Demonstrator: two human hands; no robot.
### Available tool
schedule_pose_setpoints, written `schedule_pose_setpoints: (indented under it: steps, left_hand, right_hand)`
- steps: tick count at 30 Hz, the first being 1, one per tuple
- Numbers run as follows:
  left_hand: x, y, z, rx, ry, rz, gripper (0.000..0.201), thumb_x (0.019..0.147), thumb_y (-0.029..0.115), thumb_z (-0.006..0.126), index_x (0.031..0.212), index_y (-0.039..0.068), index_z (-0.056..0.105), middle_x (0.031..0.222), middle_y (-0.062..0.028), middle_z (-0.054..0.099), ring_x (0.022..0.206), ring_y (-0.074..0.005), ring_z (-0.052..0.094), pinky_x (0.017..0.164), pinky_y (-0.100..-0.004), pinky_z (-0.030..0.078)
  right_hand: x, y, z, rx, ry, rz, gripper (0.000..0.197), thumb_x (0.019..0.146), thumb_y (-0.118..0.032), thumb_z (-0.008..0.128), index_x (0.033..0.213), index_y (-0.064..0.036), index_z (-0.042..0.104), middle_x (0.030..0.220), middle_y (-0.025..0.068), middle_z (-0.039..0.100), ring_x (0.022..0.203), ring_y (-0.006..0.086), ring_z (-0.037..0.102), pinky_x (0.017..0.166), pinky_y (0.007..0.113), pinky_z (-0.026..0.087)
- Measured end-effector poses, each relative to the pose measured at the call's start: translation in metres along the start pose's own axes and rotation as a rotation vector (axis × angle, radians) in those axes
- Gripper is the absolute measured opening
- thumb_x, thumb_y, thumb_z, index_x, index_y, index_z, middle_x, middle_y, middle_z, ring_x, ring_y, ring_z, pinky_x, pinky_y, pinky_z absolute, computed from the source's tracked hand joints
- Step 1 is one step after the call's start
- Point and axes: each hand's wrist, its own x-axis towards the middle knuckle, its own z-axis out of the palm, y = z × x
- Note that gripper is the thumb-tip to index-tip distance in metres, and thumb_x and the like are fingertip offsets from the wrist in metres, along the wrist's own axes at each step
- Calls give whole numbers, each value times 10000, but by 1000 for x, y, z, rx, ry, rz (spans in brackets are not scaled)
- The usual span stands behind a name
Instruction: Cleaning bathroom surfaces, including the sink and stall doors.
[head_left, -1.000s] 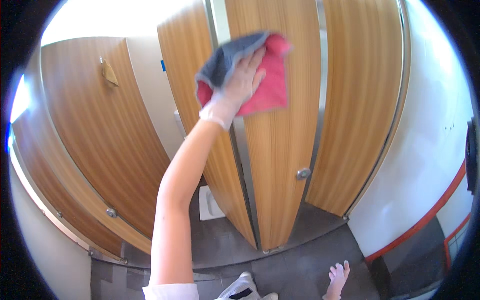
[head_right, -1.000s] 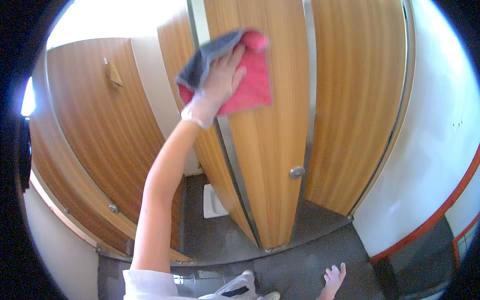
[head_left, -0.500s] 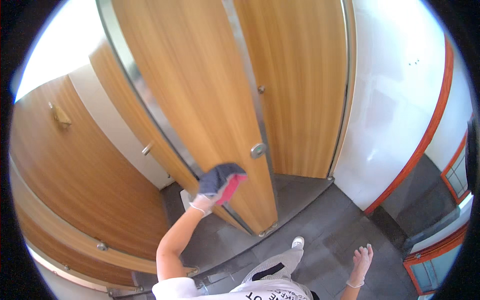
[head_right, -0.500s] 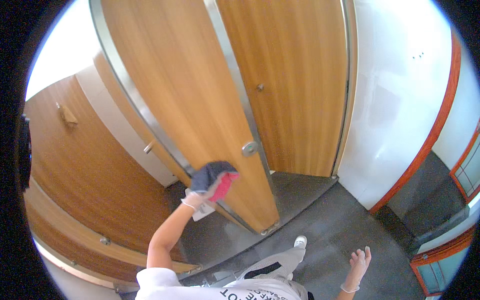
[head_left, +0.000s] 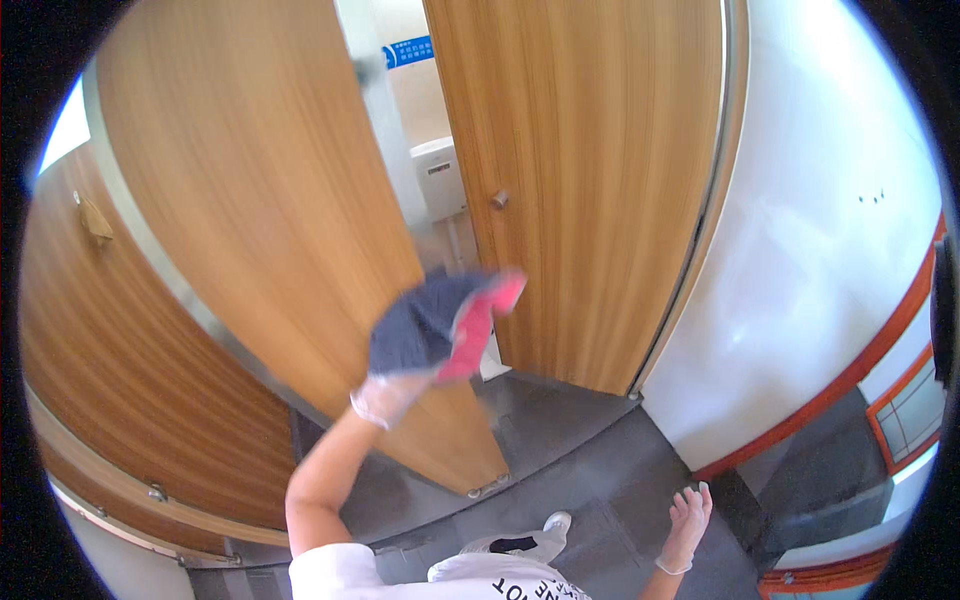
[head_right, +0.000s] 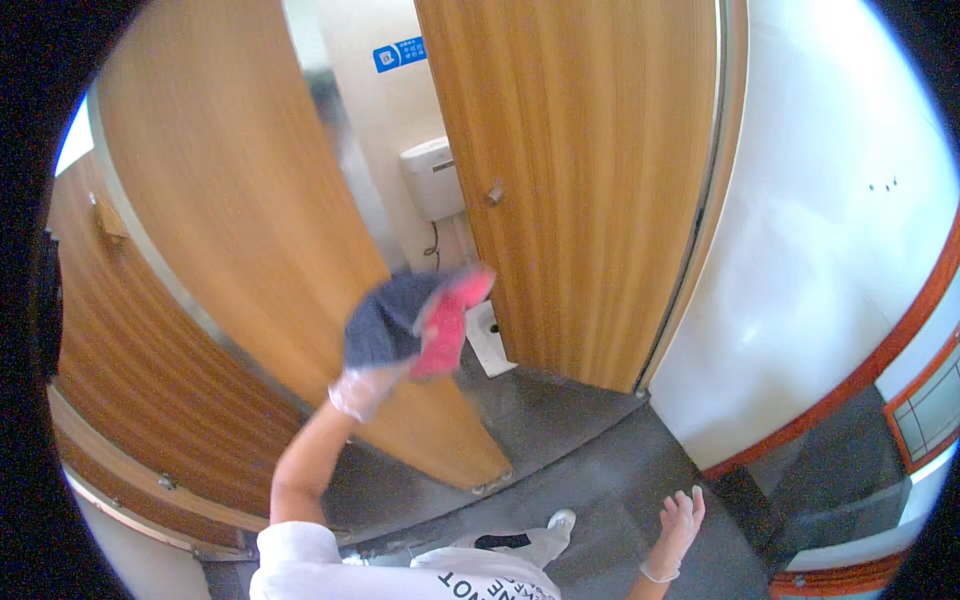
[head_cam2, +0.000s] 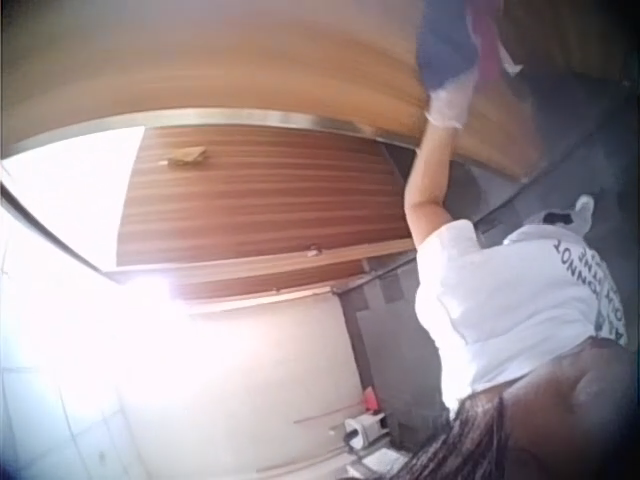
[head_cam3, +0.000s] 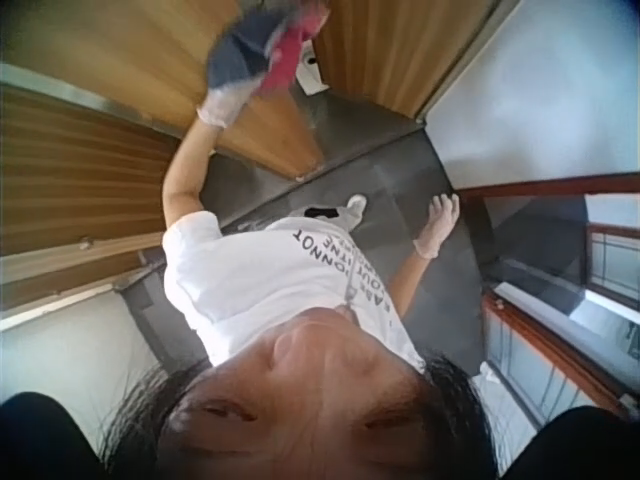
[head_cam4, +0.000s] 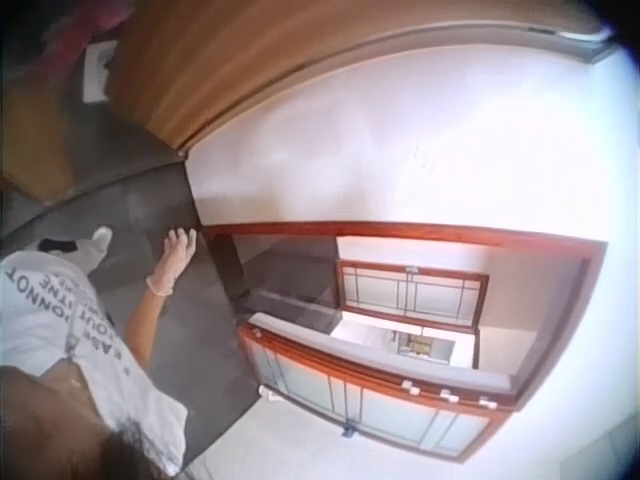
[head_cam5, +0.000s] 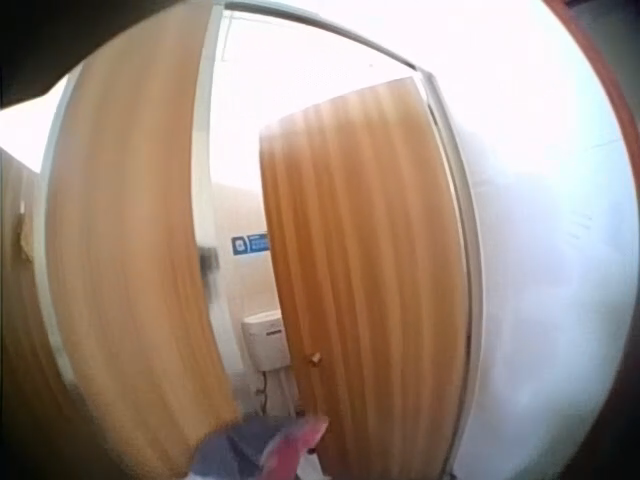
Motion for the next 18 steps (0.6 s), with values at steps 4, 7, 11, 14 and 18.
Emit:
schedule_pose_setpoints:
  steps: [4, 7, 11, 14, 18]
  left_hand:
    - [-31, 7, 30, -165, -212, -133, 268, 700, 120, 546, 966, 139, 576, 943, -78, 594, 859, -273, 559, 727, -328, 450]
    - [-45, 20, 45, -325, -226, -328, 270, 695, 109, 550, 957, 160, 585, 865, -55, 603, 800, -264, 566, 668, -324, 463]
    - [-78, 6, 63, -133, -301, -346, 325, 679, 173, 581, 1003, 203, 583, 910, -81, 604, 839, -276, 577, 701, -341, 477]
    - [-97, 6, 75, -133, -349, -328, 328, 725, 195, 554, 1051, 236, 565, 929, -81, 608, 820, -262, 589, 685, -344, 480]
    - [-107, 12, 90, -452, -645, -510, 350, 771, 101, 487, 1095, 220, 545, 1201, -56, 490, 1029, -244, 508, 830, -294, 431]
  right_hand:
    - [31, -15, 7, -64, 11, -41, 480, 807, -290, 529, 1232, -137, 368, 995, 12, 503, 844, 132, 499, 726, 254, 362]
    - [77, 7, 5, -54, -22, 23, 487, 793, -284, 541, 1224, -135, 371, 973, 13, 510, 833, 128, 503, 695, 254, 371]
    - [88, 1, 32, -51, -60, 68, 491, 788, -273, 550, 1219, -121, 371, 956, 14, 515, 802, 127, 512, 660, 253, 379]
    - [96, -6, 55, -62, -143, 75, 489, 793, -274, 542, 1219, -106, 368, 961, 20, 508, 796, 130, 511, 664, 251, 381]
    - [110, -12, 73, -98, -285, 80, 485, 804, -275, 531, 1223, -100, 363, 961, 25, 500, 823, 130, 502, 677, 246, 379]
